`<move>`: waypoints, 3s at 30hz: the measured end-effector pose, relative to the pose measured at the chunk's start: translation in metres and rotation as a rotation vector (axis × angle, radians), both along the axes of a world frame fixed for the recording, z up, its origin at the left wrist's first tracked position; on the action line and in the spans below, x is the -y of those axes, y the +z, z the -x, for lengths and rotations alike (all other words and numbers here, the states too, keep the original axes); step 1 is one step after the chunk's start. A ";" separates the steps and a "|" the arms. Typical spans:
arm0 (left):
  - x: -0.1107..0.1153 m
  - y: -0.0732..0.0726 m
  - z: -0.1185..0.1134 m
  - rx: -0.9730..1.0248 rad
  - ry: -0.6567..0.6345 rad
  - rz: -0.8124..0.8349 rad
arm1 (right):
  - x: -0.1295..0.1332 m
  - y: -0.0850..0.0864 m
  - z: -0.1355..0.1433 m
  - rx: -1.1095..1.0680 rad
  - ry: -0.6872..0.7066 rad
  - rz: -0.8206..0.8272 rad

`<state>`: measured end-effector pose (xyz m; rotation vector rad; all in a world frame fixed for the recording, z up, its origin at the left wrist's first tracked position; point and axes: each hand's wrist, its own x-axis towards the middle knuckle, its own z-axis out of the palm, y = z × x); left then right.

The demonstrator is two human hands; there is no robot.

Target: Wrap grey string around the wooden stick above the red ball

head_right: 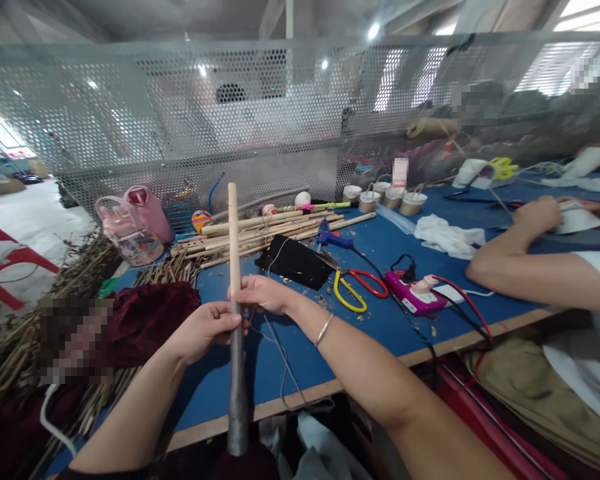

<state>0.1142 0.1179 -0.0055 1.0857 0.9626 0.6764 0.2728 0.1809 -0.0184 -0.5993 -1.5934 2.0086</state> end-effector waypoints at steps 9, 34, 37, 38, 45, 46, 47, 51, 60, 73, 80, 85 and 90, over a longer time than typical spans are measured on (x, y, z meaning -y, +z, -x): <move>0.000 -0.008 -0.003 -0.094 0.201 -0.099 | 0.000 -0.003 0.005 0.049 -0.074 -0.058; 0.001 -0.002 -0.002 -0.046 0.124 -0.052 | 0.001 -0.004 0.005 0.004 -0.039 -0.061; 0.000 -0.005 -0.003 -0.084 0.182 -0.082 | -0.001 -0.006 0.003 0.030 -0.022 -0.064; 0.000 -0.004 -0.002 -0.073 0.165 -0.064 | -0.002 -0.005 0.002 0.032 -0.004 -0.062; 0.002 0.001 0.001 0.035 -0.007 0.041 | 0.000 -0.001 -0.002 0.001 0.033 -0.050; 0.002 0.000 0.000 0.007 0.020 0.020 | 0.001 -0.001 0.000 0.011 0.012 -0.053; 0.003 -0.001 -0.001 -0.029 0.057 -0.005 | 0.001 -0.002 0.001 0.022 -0.003 -0.055; 0.002 -0.004 -0.003 -0.089 0.146 -0.039 | -0.001 -0.003 0.001 0.039 0.002 -0.041; 0.004 0.006 0.000 0.173 0.019 0.159 | -0.002 -0.006 0.000 -0.012 -0.014 -0.008; 0.037 -0.001 -0.030 0.381 0.635 0.201 | 0.000 -0.004 -0.001 0.014 0.137 -0.037; 0.057 0.025 0.000 0.307 0.568 -0.008 | -0.023 0.019 -0.048 0.145 -0.422 -0.230; 0.067 0.019 0.002 0.273 0.556 -0.009 | 0.000 0.023 -0.089 0.437 -0.535 -0.473; 0.067 0.013 -0.014 0.184 0.473 -0.063 | 0.050 0.031 -0.085 0.783 -0.511 -0.816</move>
